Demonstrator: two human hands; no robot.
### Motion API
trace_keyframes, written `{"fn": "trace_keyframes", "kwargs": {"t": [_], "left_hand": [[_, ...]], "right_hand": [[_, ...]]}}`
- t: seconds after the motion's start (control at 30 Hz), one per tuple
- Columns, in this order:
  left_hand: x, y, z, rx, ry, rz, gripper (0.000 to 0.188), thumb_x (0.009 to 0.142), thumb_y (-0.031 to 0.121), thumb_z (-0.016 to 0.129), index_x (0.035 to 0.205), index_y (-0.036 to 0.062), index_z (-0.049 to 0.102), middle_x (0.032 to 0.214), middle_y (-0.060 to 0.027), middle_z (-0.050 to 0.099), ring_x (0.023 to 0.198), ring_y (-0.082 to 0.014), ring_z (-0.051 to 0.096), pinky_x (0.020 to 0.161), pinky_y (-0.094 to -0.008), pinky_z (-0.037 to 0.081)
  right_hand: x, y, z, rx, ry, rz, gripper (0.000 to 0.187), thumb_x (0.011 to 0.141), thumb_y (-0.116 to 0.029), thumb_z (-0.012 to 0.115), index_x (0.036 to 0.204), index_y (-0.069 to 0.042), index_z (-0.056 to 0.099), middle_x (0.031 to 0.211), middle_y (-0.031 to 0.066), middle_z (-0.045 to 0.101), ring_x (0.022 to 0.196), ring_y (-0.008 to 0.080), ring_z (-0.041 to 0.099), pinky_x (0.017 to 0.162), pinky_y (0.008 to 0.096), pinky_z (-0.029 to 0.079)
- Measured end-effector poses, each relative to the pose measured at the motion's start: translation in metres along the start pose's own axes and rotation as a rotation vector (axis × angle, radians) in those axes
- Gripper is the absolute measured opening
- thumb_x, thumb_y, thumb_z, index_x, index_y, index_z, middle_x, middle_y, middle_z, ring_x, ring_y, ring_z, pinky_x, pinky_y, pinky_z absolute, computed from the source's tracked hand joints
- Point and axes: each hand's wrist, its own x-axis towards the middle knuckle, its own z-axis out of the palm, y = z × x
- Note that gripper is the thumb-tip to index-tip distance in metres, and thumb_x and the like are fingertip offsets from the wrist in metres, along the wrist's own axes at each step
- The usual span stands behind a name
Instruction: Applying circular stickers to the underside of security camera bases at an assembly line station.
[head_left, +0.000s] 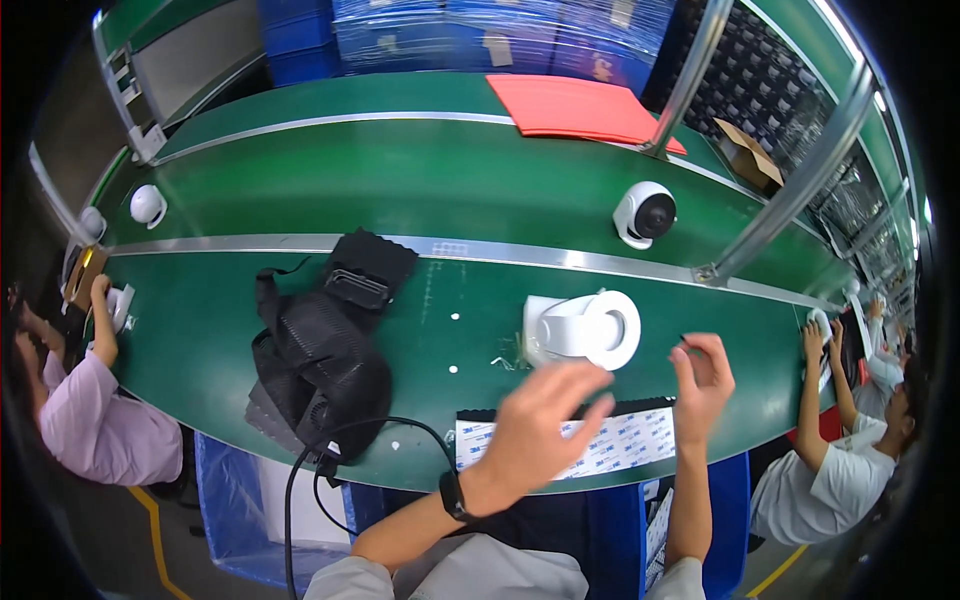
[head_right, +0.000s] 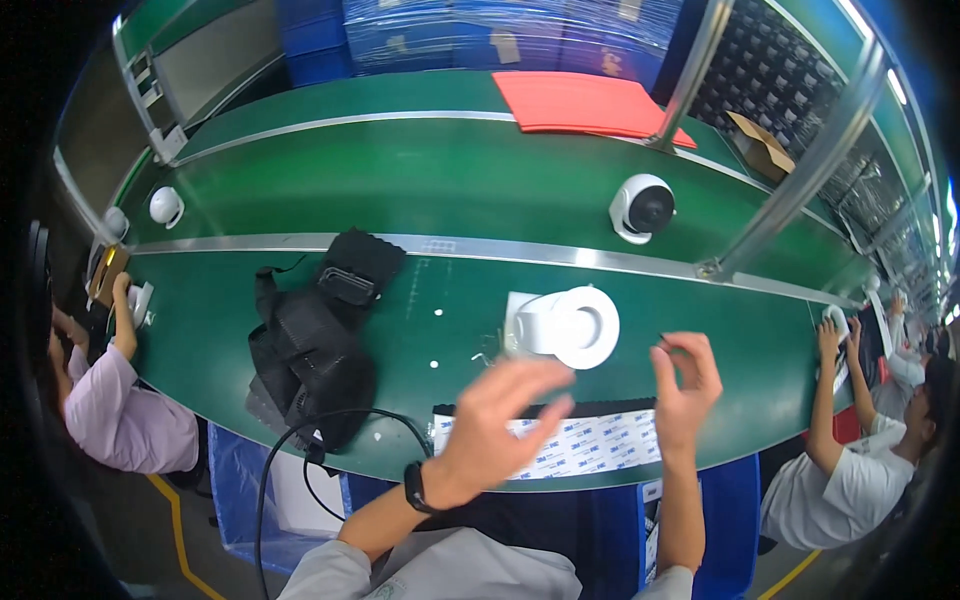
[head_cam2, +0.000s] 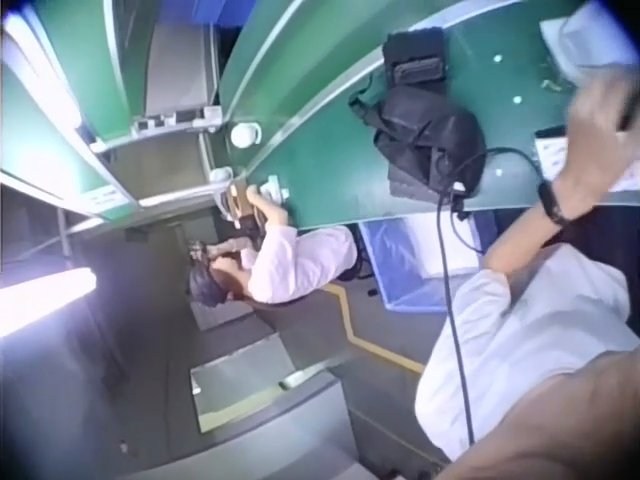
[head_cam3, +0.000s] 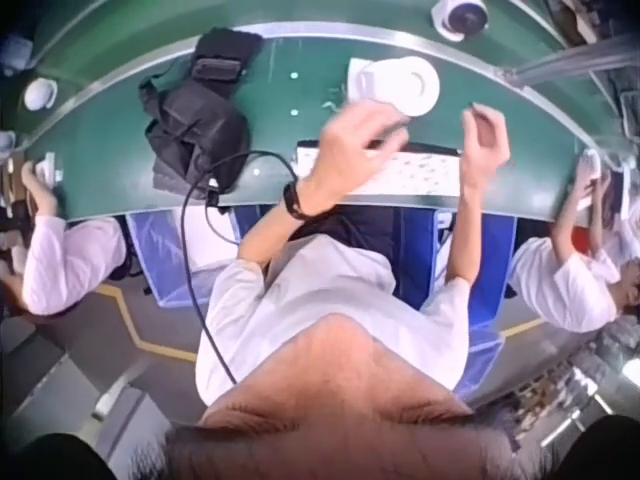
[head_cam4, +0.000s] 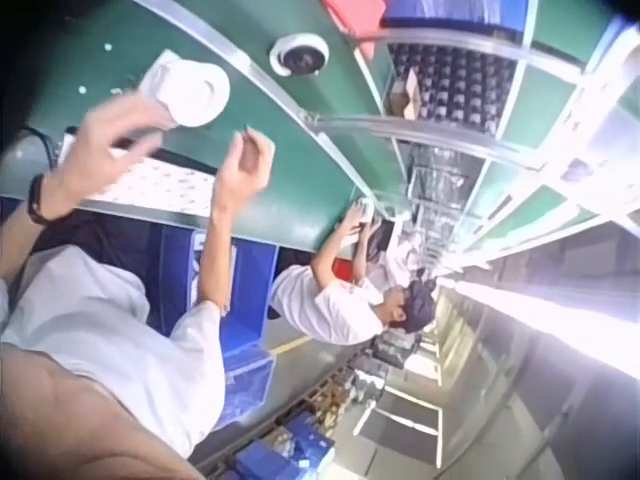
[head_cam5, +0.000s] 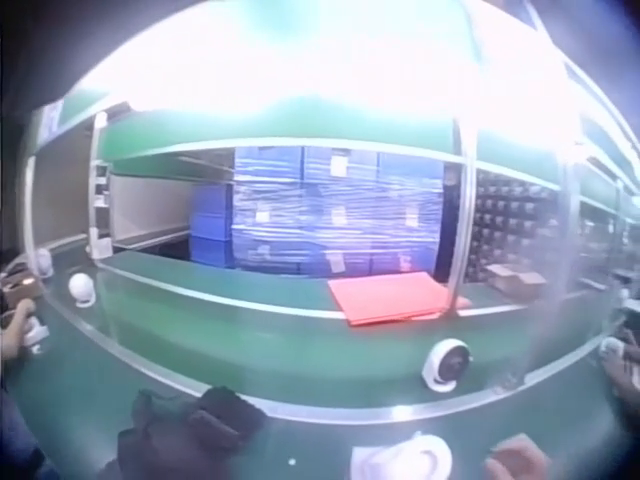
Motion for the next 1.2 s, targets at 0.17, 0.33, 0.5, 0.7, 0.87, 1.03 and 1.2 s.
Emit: {"fn": "trace_keyframes", "kwargs": {"t": [0.17, 0.33, 0.5, 0.7, 0.87, 1.03, 1.2], "left_hand": [[0.059, -0.029, 0.006, 0.088, 0.157, -0.224, 0.029, 0.089, 0.012, 0.079, 0.116, 0.0022, 0.076, 0.099, -0.0102, 0.065, 0.083, -0.0254, 0.063, 0.074, -0.0367, 0.052], [0.060, -0.055, 0.012, -0.124, -0.016, -0.349, 0.025, 0.092, 0.014, 0.077, 0.113, -0.0004, 0.078, 0.089, -0.0078, 0.057, 0.077, -0.0204, 0.056, 0.069, -0.0343, 0.046], [0.057, -0.062, 0.015, -0.250, 0.013, -0.327, 0.022, 0.093, 0.012, 0.077, 0.111, 0.0000, 0.079, 0.087, -0.0047, 0.053, 0.074, -0.0151, 0.050, 0.064, -0.0314, 0.040], [0.056, -0.068, 0.016, -0.267, 0.019, -0.327, 0.021, 0.092, 0.011, 0.077, 0.111, 0.0016, 0.080, 0.086, -0.0036, 0.053, 0.072, -0.0134, 0.047, 0.062, -0.0310, 0.037], [0.056, -0.069, 0.017, -0.266, 0.027, -0.317, 0.021, 0.092, 0.012, 0.078, 0.111, 0.0018, 0.080, 0.086, -0.0034, 0.053, 0.072, -0.0137, 0.046, 0.062, -0.0313, 0.037], [0.056, -0.067, 0.015, -0.276, 0.023, -0.328, 0.020, 0.092, 0.008, 0.079, 0.111, 0.0003, 0.080, 0.087, 0.0006, 0.053, 0.074, -0.0085, 0.042, 0.063, -0.0259, 0.034], [0.056, -0.067, 0.014, -0.260, 0.024, -0.333, 0.019, 0.092, 0.008, 0.079, 0.110, 0.0006, 0.080, 0.086, 0.0007, 0.053, 0.073, -0.0087, 0.042, 0.063, -0.0260, 0.034]], "right_hand": [[0.028, -0.041, 0.053, 0.100, -0.149, -0.008, 0.020, 0.092, 0.008, 0.071, 0.112, 0.006, 0.068, 0.106, 0.0080, 0.066, 0.098, 0.0135, 0.066, 0.082, 0.0265, 0.057], [0.048, -0.034, 0.073, 0.162, -0.285, 0.135, 0.025, 0.089, 0.008, 0.073, 0.113, 0.005, 0.068, 0.102, 0.0084, 0.071, 0.096, 0.0127, 0.069, 0.081, 0.0265, 0.056], [0.050, -0.032, 0.077, 0.125, -0.312, 0.154, 0.026, 0.088, 0.010, 0.072, 0.113, 0.005, 0.067, 0.101, 0.0094, 0.072, 0.092, 0.0128, 0.070, 0.080, 0.0261, 0.056], [0.053, -0.036, 0.077, 0.059, -0.363, 0.151, 0.026, 0.087, 0.012, 0.069, 0.112, 0.006, 0.066, 0.098, 0.0095, 0.072, 0.091, 0.0130, 0.071, 0.080, 0.0266, 0.055], [0.055, -0.040, 0.077, -0.004, -0.389, 0.133, 0.024, 0.088, 0.012, 0.069, 0.112, 0.007, 0.066, 0.097, 0.0093, 0.071, 0.090, 0.0136, 0.071, 0.080, 0.0271, 0.056], [0.053, -0.047, 0.081, -0.123, -0.387, 0.024, 0.020, 0.090, 0.010, 0.070, 0.109, 0.006, 0.067, 0.093, 0.0099, 0.073, 0.087, 0.0142, 0.072, 0.079, 0.0285, 0.058], [0.052, -0.047, 0.084, -0.145, -0.376, -0.011, 0.019, 0.090, 0.010, 0.071, 0.108, 0.006, 0.067, 0.092, 0.0103, 0.073, 0.086, 0.0143, 0.072, 0.079, 0.0285, 0.058]]}}
